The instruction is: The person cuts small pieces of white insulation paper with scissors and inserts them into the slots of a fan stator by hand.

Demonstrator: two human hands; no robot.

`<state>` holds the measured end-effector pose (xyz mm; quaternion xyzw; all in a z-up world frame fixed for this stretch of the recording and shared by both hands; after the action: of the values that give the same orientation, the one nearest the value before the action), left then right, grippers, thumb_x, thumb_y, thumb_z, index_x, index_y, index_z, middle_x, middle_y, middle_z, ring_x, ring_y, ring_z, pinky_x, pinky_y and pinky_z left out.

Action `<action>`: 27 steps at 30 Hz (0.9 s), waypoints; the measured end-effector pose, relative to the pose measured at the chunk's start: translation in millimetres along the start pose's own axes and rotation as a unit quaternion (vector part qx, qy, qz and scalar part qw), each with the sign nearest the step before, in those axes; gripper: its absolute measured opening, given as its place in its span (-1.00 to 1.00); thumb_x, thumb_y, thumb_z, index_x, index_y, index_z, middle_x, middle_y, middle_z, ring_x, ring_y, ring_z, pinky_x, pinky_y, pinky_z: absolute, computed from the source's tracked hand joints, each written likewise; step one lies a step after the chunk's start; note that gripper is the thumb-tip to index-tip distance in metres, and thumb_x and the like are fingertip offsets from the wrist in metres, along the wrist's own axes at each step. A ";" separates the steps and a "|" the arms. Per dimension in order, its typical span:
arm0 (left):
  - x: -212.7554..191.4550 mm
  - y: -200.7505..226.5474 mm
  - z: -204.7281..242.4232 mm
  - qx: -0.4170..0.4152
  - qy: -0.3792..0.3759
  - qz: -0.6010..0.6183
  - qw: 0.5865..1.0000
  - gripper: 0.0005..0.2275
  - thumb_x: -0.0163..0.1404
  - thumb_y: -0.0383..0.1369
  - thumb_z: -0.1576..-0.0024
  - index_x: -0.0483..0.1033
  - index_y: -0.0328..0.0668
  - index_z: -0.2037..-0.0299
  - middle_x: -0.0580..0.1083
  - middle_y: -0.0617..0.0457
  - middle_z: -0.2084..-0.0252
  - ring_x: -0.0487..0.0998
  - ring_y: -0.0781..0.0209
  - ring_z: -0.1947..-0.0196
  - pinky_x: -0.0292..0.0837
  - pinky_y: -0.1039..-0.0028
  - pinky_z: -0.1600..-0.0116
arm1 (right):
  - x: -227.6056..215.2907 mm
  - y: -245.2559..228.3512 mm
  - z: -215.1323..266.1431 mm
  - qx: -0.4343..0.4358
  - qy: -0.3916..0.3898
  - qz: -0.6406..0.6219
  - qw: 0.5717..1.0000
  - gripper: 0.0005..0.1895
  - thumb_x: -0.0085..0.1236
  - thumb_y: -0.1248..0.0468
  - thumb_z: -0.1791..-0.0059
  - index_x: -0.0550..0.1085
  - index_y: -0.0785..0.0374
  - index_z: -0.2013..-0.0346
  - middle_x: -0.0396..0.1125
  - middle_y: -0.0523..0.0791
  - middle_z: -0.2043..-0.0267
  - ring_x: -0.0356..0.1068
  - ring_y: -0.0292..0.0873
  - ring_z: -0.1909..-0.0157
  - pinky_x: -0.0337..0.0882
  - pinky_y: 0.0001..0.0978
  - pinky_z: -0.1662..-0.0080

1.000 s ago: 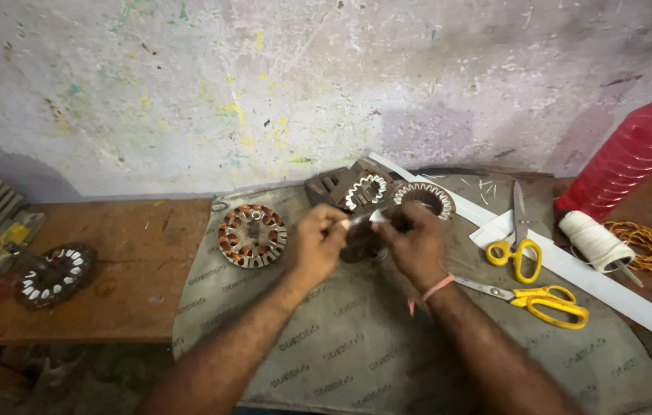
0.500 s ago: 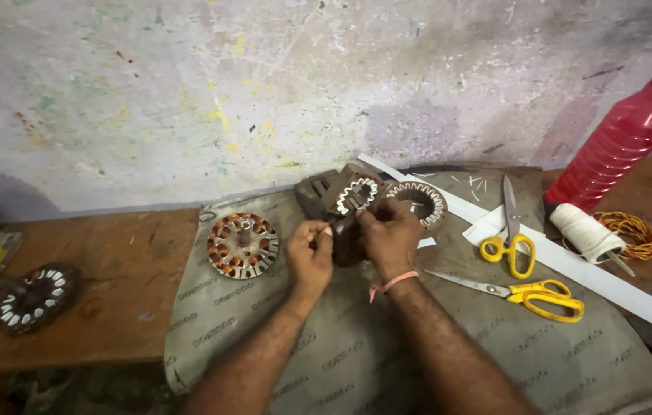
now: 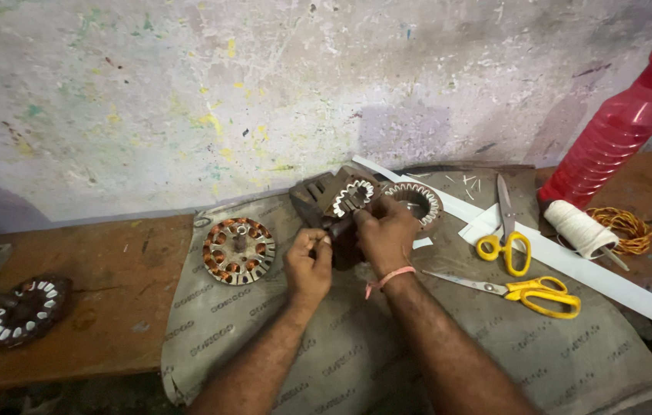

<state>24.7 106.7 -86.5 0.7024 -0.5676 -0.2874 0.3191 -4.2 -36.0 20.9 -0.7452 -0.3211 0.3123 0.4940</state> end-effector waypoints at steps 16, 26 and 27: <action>0.6 9.4 -1.6 -0.004 0.004 -0.019 1.000 -0.98 0.03 -0.57 -0.18 0.49 -0.33 0.23 0.52 0.07 0.44 0.50 0.40 0.42 0.42 0.56 0.27 | 0.1 13.8 5.8 -0.231 -0.001 0.125 0.965 -0.84 0.39 0.34 0.20 0.59 0.31 0.39 0.37 0.10 0.36 0.43 0.17 0.31 0.42 -0.04 0.25; 0.8 7.5 -0.7 -0.003 -0.007 0.000 1.000 -0.95 0.00 -0.58 -0.17 0.48 -0.34 0.21 0.54 0.07 0.38 0.54 0.39 0.36 0.45 0.55 0.23 | -1.3 11.0 -1.6 -0.225 -0.016 0.089 0.970 -0.73 0.38 0.36 0.17 0.40 0.35 0.38 0.37 0.07 0.40 0.40 0.18 0.35 0.38 -0.03 0.29; 0.7 6.9 -0.4 -0.004 -0.007 -0.007 1.000 -0.95 0.00 -0.58 -0.17 0.48 -0.35 0.21 0.54 0.08 0.39 0.53 0.38 0.37 0.44 0.55 0.24 | -1.6 10.1 -1.5 -0.225 -0.016 0.089 0.970 -0.73 0.38 0.36 0.17 0.40 0.35 0.38 0.37 0.07 0.40 0.40 0.18 0.35 0.38 -0.03 0.29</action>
<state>20.9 105.0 -80.9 0.7030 -0.5637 -0.2971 0.3159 -2.3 -41.2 12.1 -0.8575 -0.3236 0.2868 0.2787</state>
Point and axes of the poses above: each hand's wrist, its own z-axis away from the middle knuckle, its own x-axis out of the palm, y = z × x, the point moved 1 cm from there along -z, towards the middle knuckle
